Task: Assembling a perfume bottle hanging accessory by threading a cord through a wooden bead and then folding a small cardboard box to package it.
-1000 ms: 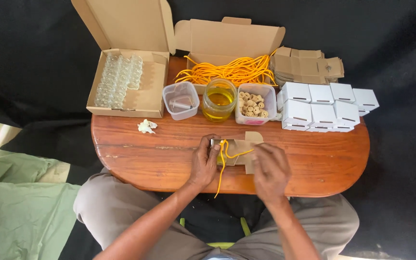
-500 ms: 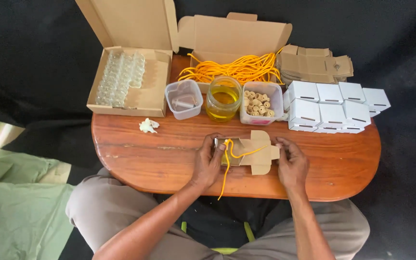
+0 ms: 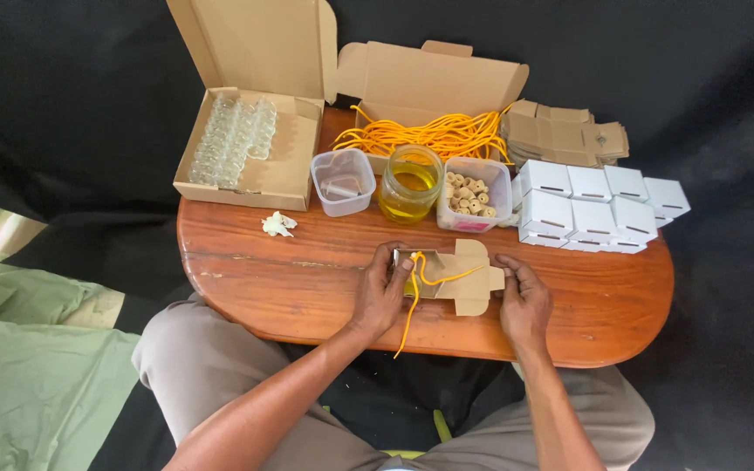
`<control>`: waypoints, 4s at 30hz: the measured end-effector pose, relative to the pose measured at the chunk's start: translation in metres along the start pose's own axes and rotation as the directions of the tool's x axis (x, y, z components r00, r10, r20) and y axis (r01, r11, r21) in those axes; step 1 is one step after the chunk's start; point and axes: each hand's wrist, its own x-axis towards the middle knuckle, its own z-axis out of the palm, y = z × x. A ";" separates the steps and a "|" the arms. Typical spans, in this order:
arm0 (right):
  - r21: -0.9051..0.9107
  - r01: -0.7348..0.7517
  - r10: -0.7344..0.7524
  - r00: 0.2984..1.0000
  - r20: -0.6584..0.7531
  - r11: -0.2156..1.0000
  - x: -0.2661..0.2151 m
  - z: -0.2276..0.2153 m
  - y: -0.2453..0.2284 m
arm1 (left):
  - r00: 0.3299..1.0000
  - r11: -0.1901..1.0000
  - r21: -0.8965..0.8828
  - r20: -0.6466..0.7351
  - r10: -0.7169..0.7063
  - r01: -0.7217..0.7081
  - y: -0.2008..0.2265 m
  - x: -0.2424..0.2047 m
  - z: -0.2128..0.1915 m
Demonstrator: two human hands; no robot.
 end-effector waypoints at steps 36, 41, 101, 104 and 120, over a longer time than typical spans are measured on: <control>-0.379 0.673 -0.668 0.725 0.169 0.635 -0.030 0.026 -0.058 | 0.999 0.967 0.252 -0.009 -0.042 0.043 0.012 0.008 -0.006; -0.408 0.697 -0.698 0.694 0.177 0.590 -0.050 0.043 -0.092 | 1.000 0.993 0.115 -0.004 -0.027 0.027 0.000 0.014 -0.008; -0.708 0.575 -0.453 0.802 0.389 0.409 -0.023 0.055 -0.075 | 0.982 0.981 -0.024 -0.007 -0.191 0.191 -0.017 0.031 -0.002; -0.672 0.562 -0.396 0.824 0.405 0.483 -0.023 0.051 -0.086 | 0.981 0.976 0.095 -0.044 -0.192 0.195 -0.011 0.027 0.000; -0.404 0.507 -0.375 0.853 0.363 0.761 -0.034 0.042 -0.089 | 0.968 0.955 0.167 -0.083 -0.235 0.246 0.002 0.021 -0.001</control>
